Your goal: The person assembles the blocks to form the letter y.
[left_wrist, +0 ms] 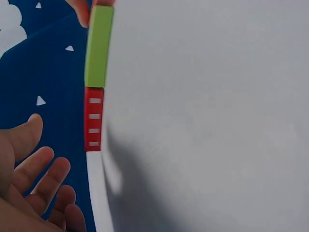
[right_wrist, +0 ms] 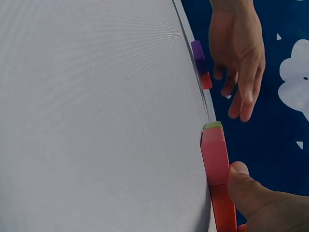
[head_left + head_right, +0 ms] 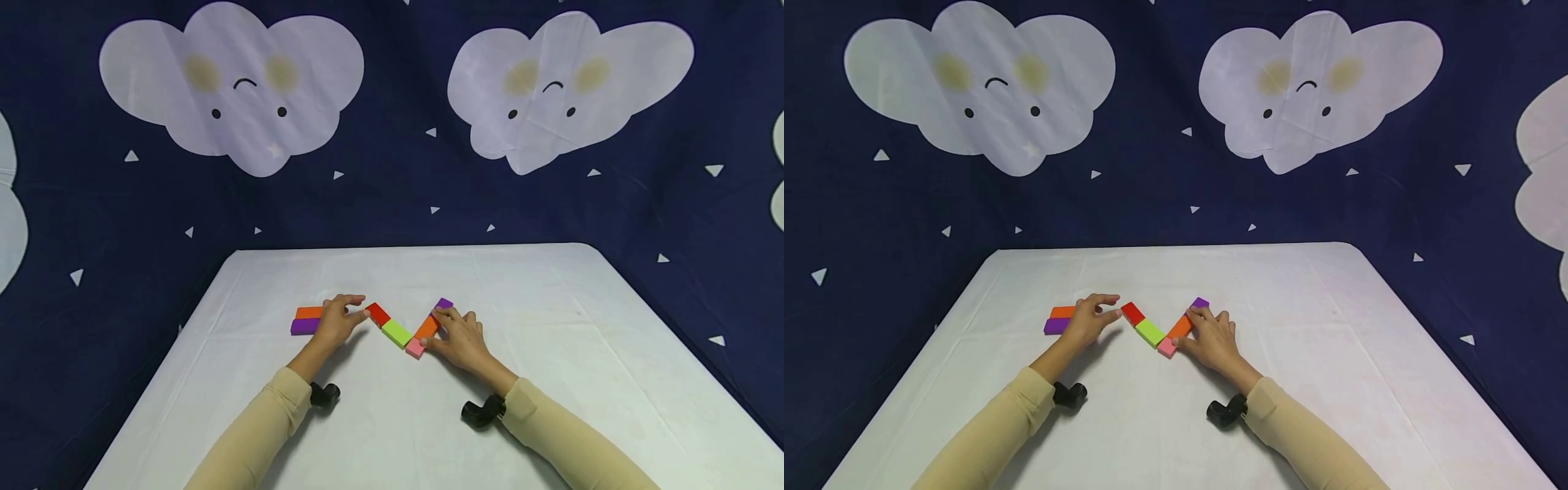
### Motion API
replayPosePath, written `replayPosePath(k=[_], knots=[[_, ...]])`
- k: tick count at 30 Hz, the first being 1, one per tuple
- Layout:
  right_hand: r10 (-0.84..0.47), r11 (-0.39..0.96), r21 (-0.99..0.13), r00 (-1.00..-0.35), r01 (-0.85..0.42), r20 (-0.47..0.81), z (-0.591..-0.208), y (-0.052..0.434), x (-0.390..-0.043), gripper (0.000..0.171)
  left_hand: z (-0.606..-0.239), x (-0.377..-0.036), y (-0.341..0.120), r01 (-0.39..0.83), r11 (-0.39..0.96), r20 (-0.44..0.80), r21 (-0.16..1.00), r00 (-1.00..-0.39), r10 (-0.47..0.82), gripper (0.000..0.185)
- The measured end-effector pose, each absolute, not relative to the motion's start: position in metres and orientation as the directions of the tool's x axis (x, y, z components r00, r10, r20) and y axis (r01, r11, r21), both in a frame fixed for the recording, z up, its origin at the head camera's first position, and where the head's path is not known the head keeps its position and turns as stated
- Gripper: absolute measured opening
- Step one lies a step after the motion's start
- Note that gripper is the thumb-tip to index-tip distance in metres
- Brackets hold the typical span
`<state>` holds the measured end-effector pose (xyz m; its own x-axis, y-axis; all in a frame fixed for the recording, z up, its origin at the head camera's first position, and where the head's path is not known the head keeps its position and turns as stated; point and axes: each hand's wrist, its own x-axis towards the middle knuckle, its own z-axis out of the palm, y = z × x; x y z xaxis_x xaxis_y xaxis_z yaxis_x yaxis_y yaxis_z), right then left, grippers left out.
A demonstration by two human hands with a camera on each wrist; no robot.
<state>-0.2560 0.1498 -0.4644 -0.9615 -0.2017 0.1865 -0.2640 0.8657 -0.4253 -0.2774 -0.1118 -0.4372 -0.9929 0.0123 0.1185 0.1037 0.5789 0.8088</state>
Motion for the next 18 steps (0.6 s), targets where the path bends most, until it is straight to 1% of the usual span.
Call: replayPosePath(k=[9, 18], knots=[[-0.207, 0.859, -0.434, -0.959, -0.273, 0.192, -0.463, 0.15, -0.255, 0.072, -0.43, -0.257, -0.144, 0.107, 0.591, 0.127, 0.8, -0.992, 0.007, 0.038], [-0.208, 0.86, -0.43, -0.958, -0.275, 0.197, -0.463, 0.151, -0.256, 0.071, -0.43, -0.251, -0.186, 0.005, 0.592, 0.055, 0.806, -0.996, -0.066, 0.04]])
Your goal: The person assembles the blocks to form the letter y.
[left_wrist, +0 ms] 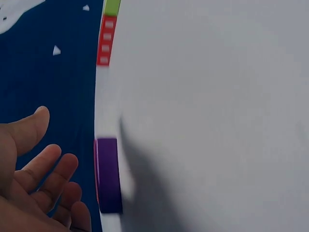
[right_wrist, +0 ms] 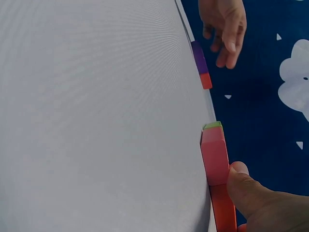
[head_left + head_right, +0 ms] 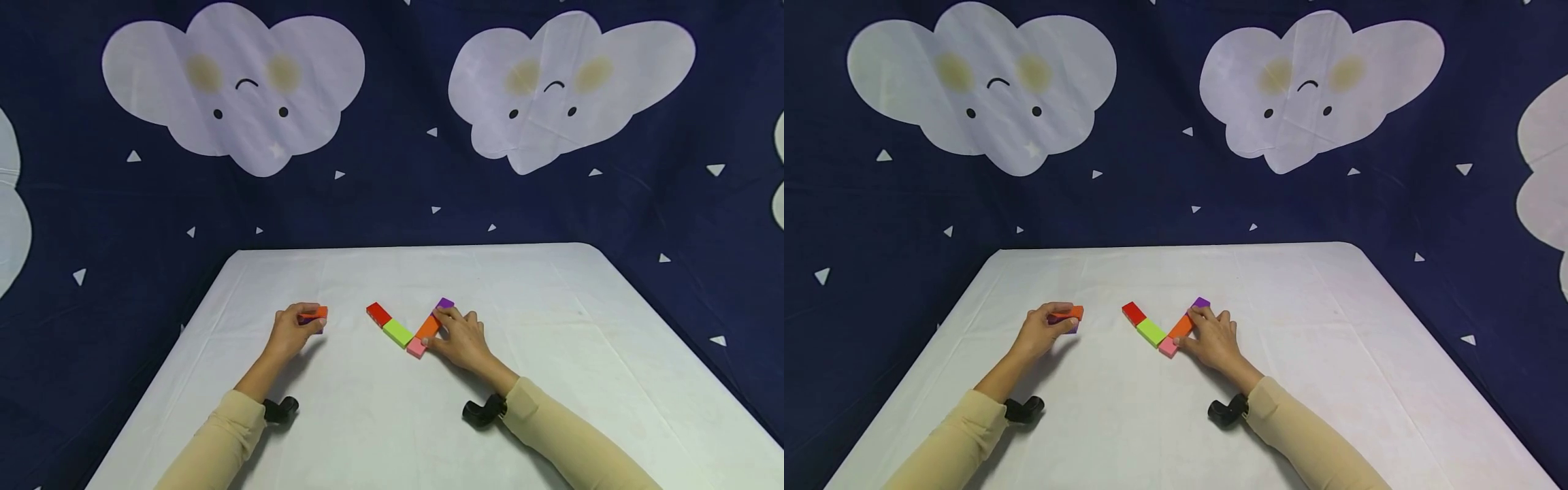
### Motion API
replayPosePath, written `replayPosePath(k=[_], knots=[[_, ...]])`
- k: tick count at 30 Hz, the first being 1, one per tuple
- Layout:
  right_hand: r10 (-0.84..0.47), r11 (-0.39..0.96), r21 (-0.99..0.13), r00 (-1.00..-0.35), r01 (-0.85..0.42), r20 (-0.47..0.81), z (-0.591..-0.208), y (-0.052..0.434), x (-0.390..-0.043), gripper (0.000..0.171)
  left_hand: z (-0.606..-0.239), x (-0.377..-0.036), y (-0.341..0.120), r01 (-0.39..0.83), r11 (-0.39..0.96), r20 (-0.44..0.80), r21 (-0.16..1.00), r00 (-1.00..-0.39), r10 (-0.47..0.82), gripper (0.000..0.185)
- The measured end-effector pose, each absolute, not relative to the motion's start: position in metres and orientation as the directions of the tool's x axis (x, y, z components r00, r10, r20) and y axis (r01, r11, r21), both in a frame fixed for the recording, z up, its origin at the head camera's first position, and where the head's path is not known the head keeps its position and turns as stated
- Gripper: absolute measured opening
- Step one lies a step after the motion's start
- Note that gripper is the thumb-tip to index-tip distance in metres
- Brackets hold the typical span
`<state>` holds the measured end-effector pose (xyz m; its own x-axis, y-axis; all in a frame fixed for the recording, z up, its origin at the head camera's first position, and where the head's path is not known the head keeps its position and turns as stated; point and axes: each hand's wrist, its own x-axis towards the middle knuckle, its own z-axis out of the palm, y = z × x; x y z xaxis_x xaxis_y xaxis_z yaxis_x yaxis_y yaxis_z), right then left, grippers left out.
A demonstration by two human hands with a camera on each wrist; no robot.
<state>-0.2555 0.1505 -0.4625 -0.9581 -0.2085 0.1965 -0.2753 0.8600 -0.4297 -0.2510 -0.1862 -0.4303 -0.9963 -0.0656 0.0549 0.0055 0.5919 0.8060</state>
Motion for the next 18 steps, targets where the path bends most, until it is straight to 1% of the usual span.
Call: replayPosePath(k=[7, 18], knots=[[-0.207, 0.862, -0.426, -0.958, -0.276, 0.2, -0.463, 0.15, -0.256, 0.071, -0.438, -0.252, -0.212, -0.025, 0.576, 0.042, 0.817, -0.994, -0.102, 0.042], [-0.205, 0.862, -0.428, -0.959, -0.272, 0.198, -0.464, 0.15, -0.256, 0.071, -0.445, -0.255, -0.238, -0.055, 0.58, -0.017, 0.813, -0.997, -0.072, 0.049]])
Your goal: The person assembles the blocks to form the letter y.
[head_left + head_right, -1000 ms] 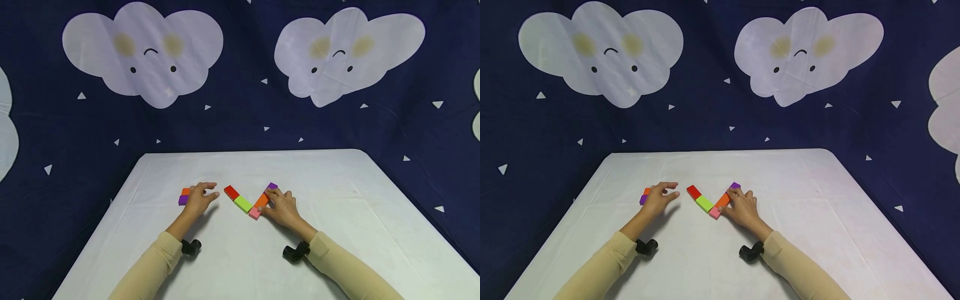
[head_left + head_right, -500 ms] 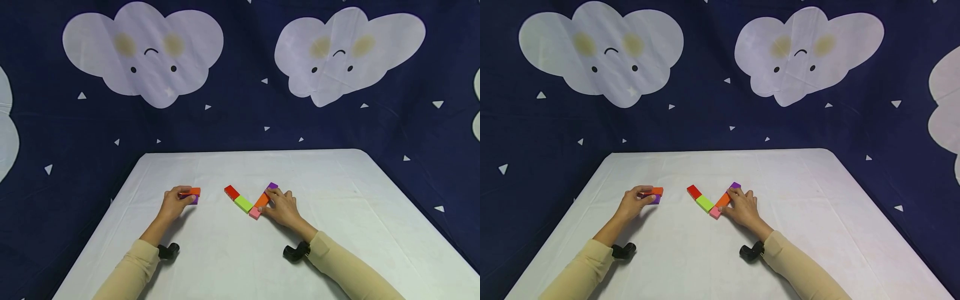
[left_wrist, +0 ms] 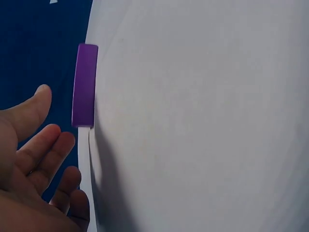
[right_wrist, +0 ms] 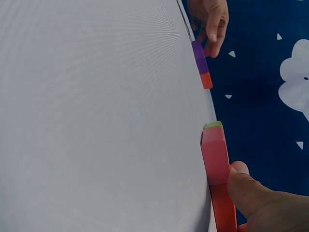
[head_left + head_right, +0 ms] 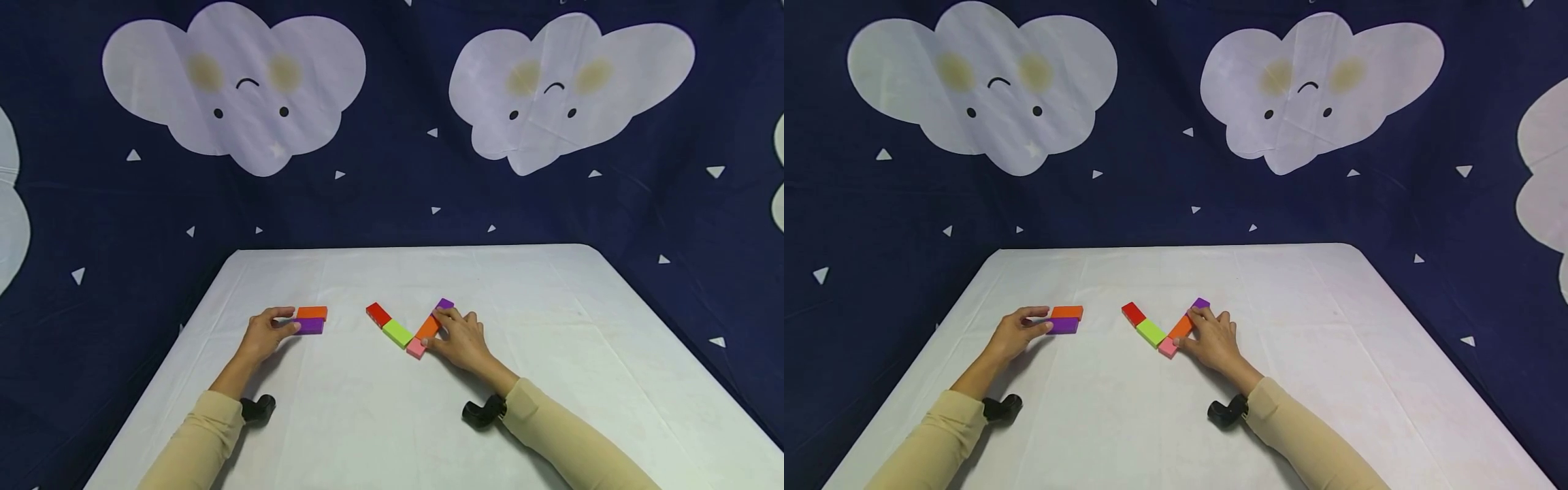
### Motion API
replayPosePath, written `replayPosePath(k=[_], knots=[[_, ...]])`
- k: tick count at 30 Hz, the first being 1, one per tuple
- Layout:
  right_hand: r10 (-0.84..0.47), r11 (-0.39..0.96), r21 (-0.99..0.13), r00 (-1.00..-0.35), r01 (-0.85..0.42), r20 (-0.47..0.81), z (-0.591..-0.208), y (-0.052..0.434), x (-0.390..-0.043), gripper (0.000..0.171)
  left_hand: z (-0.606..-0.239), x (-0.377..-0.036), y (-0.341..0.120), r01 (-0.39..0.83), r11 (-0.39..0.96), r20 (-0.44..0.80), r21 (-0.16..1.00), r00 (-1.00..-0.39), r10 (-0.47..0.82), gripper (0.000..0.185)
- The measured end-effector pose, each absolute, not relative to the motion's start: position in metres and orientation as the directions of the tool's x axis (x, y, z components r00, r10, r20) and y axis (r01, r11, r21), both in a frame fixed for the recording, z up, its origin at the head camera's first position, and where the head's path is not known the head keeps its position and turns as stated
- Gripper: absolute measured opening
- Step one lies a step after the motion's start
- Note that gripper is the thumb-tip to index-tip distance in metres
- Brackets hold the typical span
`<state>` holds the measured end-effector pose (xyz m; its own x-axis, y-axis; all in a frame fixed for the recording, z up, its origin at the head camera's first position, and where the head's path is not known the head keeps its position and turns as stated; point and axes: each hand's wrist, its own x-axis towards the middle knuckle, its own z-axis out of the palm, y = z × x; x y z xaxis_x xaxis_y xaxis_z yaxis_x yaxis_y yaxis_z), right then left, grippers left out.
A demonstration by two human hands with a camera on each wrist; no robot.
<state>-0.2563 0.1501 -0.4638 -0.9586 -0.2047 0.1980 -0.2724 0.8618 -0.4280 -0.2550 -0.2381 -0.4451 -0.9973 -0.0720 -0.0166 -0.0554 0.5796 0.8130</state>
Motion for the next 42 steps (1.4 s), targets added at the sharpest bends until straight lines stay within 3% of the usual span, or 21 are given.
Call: replayPosePath(k=[42], knots=[[-0.205, 0.859, -0.437, -0.961, -0.268, 0.186, -0.463, 0.15, -0.256, 0.071, -0.453, -0.241, -0.242, -0.031, 0.64, 0.001, 0.768, -0.999, -0.05, 0.035]])
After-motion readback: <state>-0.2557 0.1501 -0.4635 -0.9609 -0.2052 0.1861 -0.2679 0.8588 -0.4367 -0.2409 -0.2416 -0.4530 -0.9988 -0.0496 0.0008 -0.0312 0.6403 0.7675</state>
